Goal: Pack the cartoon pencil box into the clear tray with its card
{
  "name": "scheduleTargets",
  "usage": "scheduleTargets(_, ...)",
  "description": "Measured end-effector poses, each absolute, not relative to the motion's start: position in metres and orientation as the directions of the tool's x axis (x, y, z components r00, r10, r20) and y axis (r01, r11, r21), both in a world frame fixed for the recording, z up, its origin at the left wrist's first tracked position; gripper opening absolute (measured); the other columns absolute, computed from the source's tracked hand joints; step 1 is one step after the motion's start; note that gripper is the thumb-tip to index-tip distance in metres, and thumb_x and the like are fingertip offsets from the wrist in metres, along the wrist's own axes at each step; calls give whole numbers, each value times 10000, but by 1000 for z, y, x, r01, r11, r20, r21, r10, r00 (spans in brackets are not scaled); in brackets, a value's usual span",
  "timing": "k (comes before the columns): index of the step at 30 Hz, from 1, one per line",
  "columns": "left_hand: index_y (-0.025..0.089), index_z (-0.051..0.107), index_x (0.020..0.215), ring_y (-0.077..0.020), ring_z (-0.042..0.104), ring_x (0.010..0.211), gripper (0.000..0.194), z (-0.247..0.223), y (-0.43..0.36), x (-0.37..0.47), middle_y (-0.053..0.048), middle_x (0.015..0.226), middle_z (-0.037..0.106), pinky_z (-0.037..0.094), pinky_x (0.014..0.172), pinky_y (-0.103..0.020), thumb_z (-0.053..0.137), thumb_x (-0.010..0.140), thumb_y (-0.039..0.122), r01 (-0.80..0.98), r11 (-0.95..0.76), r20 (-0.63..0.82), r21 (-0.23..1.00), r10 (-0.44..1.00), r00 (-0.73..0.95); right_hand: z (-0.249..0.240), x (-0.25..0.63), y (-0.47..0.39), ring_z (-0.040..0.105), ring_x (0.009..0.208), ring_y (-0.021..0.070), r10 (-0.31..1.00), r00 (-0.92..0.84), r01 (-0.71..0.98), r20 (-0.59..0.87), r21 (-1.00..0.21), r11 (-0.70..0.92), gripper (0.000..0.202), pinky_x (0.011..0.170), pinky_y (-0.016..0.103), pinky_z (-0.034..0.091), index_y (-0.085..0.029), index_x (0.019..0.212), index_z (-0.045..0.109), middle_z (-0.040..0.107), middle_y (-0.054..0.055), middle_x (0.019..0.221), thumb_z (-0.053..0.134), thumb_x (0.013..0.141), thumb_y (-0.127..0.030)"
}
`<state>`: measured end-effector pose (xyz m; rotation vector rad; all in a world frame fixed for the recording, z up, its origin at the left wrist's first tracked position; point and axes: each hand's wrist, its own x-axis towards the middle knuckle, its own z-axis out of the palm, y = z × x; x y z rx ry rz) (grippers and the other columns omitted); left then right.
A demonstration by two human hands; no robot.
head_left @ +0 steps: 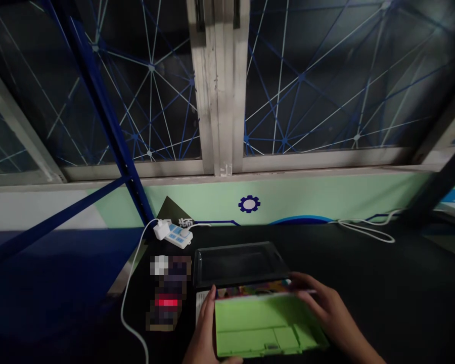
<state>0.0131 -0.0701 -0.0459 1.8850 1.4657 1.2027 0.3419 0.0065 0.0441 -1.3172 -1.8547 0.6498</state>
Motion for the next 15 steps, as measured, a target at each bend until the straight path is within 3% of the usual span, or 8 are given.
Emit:
scheduleTargets(2,311,16,1631,-356,414,1469,1472,-44,-70,10,-193,1605,416,401,1163,-492,923,501,57,510,-351,368,785,927,70,37,336,8,729,875,268,971,-47,498,236,-837,227,580,785,331,577,-203,1029,758,778,80,924,502,920,-712)
scheduleTargets(6,336,-9,1626,-344,402,1478,1471,-41,-68,9,-177,1596,436,373,1178,-494,902,513,29,477,-369,374,798,923,88,29,331,3,591,619,190,979,54,480,198,-865,149,612,558,260,480,-199,671,632,636,17,645,507,881,-760)
scheduleTargets(9,305,3,1630,-335,413,1475,1399,-39,-69,11,-187,1582,452,387,1172,-491,849,561,-8,450,-337,341,827,937,75,31,334,-3,550,584,175,980,46,498,194,-855,145,644,529,258,458,-197,635,607,592,6,601,485,877,-781)
scheduleTargets(12,285,115,1628,-322,489,1428,1225,-38,-71,11,-182,1557,487,436,1146,-470,844,664,83,383,-351,348,855,934,80,32,344,-9,680,761,239,986,-29,493,164,-856,156,628,696,298,562,-185,806,735,734,58,796,473,907,-746)
scheduleTargets(14,294,310,1580,-320,507,1416,1011,-38,-72,11,-159,1546,507,451,1142,-455,856,731,234,391,-371,382,843,923,51,28,352,-13,710,1049,312,981,-115,477,156,-858,192,658,921,379,570,-210,1084,778,767,111,1125,496,881,-768)
scheduleTargets(15,295,420,1526,-319,513,1411,876,-39,-72,11,-150,1532,525,457,1139,-448,847,762,325,411,-380,403,828,915,34,26,357,-14,666,1188,344,973,-171,470,157,-855,220,708,1017,425,532,-238,1215,750,715,125,1293,544,833,-798)
